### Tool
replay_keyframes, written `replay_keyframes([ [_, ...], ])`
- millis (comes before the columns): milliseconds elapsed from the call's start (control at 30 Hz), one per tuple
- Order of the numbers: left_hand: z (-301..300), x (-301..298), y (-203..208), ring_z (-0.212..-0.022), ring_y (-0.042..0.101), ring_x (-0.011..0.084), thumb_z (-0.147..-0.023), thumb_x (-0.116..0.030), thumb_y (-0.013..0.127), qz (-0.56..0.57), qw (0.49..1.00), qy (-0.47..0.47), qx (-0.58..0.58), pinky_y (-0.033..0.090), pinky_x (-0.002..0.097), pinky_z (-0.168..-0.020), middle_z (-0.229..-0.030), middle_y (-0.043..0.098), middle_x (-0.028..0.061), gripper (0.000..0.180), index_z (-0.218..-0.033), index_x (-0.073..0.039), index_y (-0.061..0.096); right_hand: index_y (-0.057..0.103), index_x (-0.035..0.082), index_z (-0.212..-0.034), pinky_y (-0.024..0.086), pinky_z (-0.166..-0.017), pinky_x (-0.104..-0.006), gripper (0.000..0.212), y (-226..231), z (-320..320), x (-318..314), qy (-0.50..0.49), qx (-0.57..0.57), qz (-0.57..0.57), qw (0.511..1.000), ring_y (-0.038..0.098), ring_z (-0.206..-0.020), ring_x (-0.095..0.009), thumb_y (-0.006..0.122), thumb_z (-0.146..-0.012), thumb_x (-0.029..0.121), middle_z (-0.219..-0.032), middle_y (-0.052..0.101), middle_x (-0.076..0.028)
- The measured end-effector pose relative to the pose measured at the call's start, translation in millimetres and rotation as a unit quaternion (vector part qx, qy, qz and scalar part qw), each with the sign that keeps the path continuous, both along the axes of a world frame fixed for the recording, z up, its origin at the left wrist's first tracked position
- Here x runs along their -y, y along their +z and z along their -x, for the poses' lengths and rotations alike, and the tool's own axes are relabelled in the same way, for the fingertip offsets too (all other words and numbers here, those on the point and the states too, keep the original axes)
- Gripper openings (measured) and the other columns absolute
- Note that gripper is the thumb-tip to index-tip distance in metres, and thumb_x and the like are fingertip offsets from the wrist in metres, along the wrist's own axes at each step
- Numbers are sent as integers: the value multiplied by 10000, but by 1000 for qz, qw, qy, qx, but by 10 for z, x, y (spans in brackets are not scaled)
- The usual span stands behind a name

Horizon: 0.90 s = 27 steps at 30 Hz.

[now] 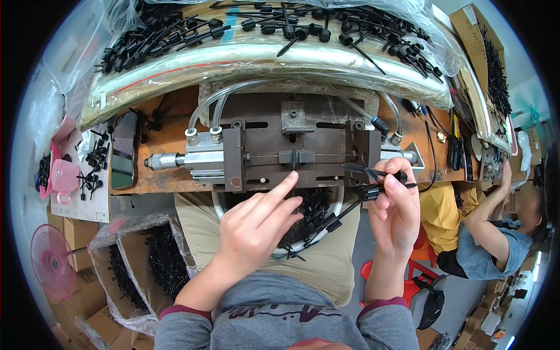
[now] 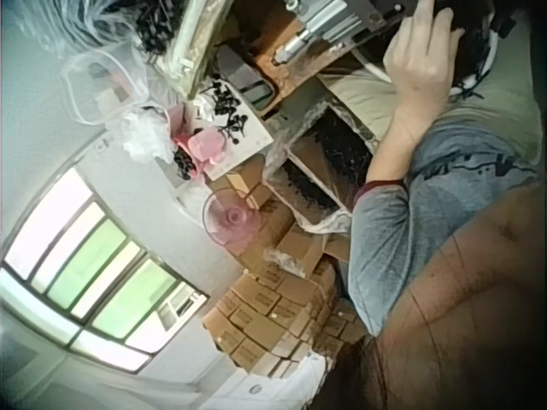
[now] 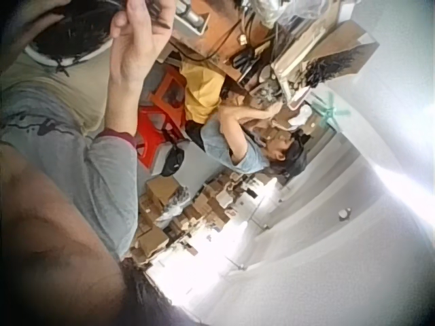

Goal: Manually assemble small black plastic and metal components using a pneumatic clamping jig.

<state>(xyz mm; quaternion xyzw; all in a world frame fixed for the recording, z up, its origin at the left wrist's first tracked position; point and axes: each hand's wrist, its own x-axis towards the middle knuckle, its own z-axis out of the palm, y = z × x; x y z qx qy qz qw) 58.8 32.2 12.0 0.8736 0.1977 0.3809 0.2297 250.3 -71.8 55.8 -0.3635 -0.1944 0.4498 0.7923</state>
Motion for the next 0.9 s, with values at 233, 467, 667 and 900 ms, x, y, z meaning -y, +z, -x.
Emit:
replay_keyframes([
  [233,-173,-14,-18,-638,631,146,-699,-123,814,-87,992,45,-80,467,258,-590,-1211,696,94,252,-921,-54,716,562,-14,-1054,457,-504,-179,145,-74,37,58,-19,-6,6,1000,557,-627,-76,608,-917,-11,-974,610,-127],
  [467,-183,-30,-12,-591,613,145,-700,-140,817,-87,991,52,-91,462,254,-567,-1211,700,74,246,-911,-68,713,556,-15,-1052,448,-499,-172,141,-71,88,57,-29,-22,-3,999,543,-620,-71,602,-919,-10,-973,585,-126],
  [667,-171,-55,-2,-579,595,149,-705,-151,818,-77,993,47,-83,451,251,-561,-1224,695,57,256,-922,-67,711,556,-9,-1058,451,-508,-172,138,-91,126,77,-45,-43,-6,998,543,-627,-70,590,-925,-18,-983,586,-117],
  [900,-43,27,304,-822,705,161,-650,-37,870,305,938,-152,66,583,284,-708,-1097,718,133,579,-1199,-2,689,560,-1,-1050,448,-505,-178,129,-104,182,83,-45,-35,9,998,548,-634,-72,595,-927,-16,-992,610,-116],
])
